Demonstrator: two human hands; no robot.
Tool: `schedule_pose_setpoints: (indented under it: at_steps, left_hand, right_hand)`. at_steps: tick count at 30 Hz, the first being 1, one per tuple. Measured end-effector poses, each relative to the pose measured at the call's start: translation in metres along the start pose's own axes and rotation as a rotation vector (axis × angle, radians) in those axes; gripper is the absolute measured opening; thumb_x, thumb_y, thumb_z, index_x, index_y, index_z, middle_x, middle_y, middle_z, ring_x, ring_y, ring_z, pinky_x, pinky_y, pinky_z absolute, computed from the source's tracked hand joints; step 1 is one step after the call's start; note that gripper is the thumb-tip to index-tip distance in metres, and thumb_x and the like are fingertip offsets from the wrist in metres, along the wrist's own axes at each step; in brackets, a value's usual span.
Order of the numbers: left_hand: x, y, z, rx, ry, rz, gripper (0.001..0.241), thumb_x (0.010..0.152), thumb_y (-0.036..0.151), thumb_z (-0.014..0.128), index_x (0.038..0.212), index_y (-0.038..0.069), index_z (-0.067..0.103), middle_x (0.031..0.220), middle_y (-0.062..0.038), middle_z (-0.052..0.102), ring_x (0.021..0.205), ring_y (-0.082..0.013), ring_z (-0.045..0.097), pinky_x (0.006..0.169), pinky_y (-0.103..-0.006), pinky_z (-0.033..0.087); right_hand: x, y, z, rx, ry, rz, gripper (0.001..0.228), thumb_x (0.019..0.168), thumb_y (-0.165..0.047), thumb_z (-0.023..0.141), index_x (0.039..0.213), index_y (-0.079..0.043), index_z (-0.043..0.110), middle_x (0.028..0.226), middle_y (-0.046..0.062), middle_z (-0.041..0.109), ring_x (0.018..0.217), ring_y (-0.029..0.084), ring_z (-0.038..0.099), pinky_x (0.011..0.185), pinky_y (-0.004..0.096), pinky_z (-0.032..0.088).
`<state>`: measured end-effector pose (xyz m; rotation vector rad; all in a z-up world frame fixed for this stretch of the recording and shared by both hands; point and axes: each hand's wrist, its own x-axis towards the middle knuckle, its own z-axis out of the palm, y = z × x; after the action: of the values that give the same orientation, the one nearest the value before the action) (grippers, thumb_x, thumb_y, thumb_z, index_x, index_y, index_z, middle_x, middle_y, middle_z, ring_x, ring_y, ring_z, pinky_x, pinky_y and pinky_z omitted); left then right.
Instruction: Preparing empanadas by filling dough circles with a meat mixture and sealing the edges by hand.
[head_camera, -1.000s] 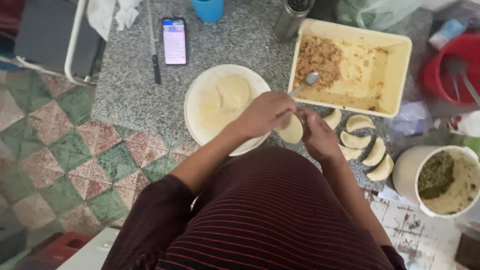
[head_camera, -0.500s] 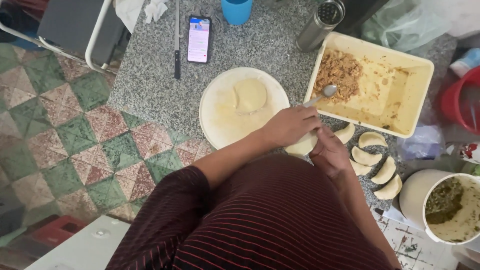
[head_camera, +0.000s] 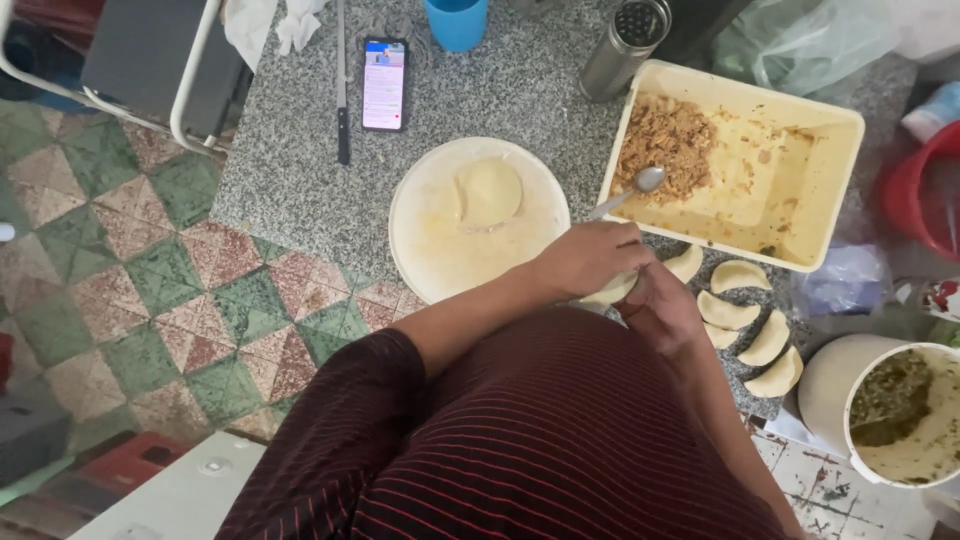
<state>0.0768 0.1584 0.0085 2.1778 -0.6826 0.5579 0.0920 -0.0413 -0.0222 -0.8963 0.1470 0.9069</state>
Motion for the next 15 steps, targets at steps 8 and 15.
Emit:
schedule_pose_setpoints:
  at_steps: [8,15]
  left_hand:
    - [-0.002,-0.016,0.025,0.019,-0.106,-0.034,0.018,0.106,0.031,0.047,0.111,0.019,0.060,0.096,-0.007,0.064,0.092,-0.0307,0.068,0.079,-0.0428,0.054]
    - [-0.016,-0.031,0.030,-0.015,-0.191,-0.111,0.025,0.109,0.033,0.041,0.117,0.019,0.060,0.106,-0.006,0.066,0.098,-0.0289,0.069,0.084,-0.0406,0.056]
  right_hand:
    - [0.003,-0.018,0.013,-0.056,-0.022,-0.190,0.030,0.100,-0.022,0.058,0.113,0.005,0.063,0.107,0.022,0.070,0.098,0.033,0.072,0.086,0.050,0.058]
    - [0.009,-0.014,0.007,-0.162,0.452,-0.224,0.034,0.094,-0.002,0.065,0.126,0.006,0.062,0.079,0.014,0.067,0.054,0.021,0.067,0.050,0.026,0.052]
